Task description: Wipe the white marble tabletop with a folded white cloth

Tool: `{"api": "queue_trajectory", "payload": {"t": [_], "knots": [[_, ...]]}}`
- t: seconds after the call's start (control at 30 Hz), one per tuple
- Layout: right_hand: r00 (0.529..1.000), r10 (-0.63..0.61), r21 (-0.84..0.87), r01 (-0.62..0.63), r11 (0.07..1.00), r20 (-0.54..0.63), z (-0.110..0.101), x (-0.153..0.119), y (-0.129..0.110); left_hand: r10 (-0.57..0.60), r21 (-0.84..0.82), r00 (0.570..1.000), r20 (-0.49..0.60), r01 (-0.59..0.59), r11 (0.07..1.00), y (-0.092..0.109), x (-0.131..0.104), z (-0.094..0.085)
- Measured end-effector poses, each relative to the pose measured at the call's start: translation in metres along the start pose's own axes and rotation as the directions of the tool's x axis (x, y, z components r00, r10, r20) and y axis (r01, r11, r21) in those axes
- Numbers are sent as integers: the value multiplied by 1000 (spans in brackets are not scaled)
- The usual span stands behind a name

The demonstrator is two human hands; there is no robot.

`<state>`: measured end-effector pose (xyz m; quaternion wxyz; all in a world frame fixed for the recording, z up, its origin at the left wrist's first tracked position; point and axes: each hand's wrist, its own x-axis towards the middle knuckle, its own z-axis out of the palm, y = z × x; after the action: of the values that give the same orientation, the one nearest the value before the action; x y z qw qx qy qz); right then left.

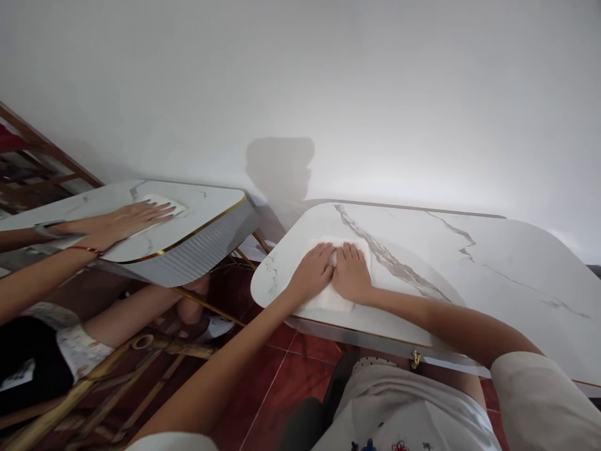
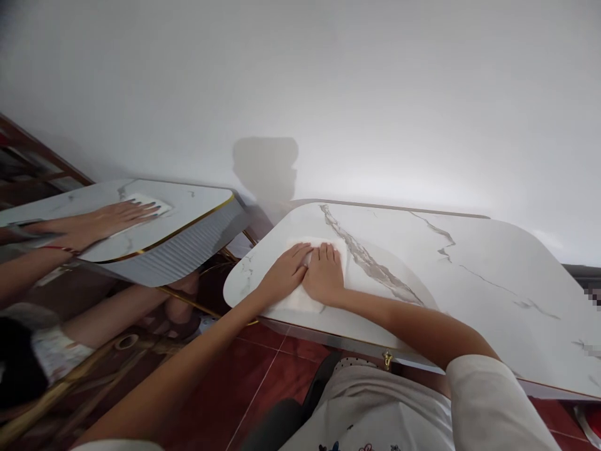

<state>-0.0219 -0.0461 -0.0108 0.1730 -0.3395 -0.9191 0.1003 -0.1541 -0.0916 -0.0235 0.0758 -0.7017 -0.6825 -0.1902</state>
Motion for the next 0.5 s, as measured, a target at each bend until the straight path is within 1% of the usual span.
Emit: {"api": "queue_trajectory", "payload": {"t": [0.13, 0.2, 0.27, 0.37, 0.5], "knots": [[998, 49, 3, -49, 999, -46, 8, 46, 19, 16, -59, 999, -34, -18, 998, -23, 45, 10], [996, 54, -2, -54, 999, -69, 11, 66, 30, 49, -95, 998, -46, -53, 994, -32, 67, 15], [994, 52, -15, -54, 998, -93, 14, 84, 43, 52, -120, 997, -52, -58, 991, -39, 87, 21], [993, 45, -30, -49, 998, -109, 16, 110, 60, 23, -157, 999, -45, -30, 987, -49, 114, 29], [995, 49, -33, -52, 998, -90, 18, 142, 79, -11, -190, 999, -52, 1, 982, -64, 145, 41]]}}
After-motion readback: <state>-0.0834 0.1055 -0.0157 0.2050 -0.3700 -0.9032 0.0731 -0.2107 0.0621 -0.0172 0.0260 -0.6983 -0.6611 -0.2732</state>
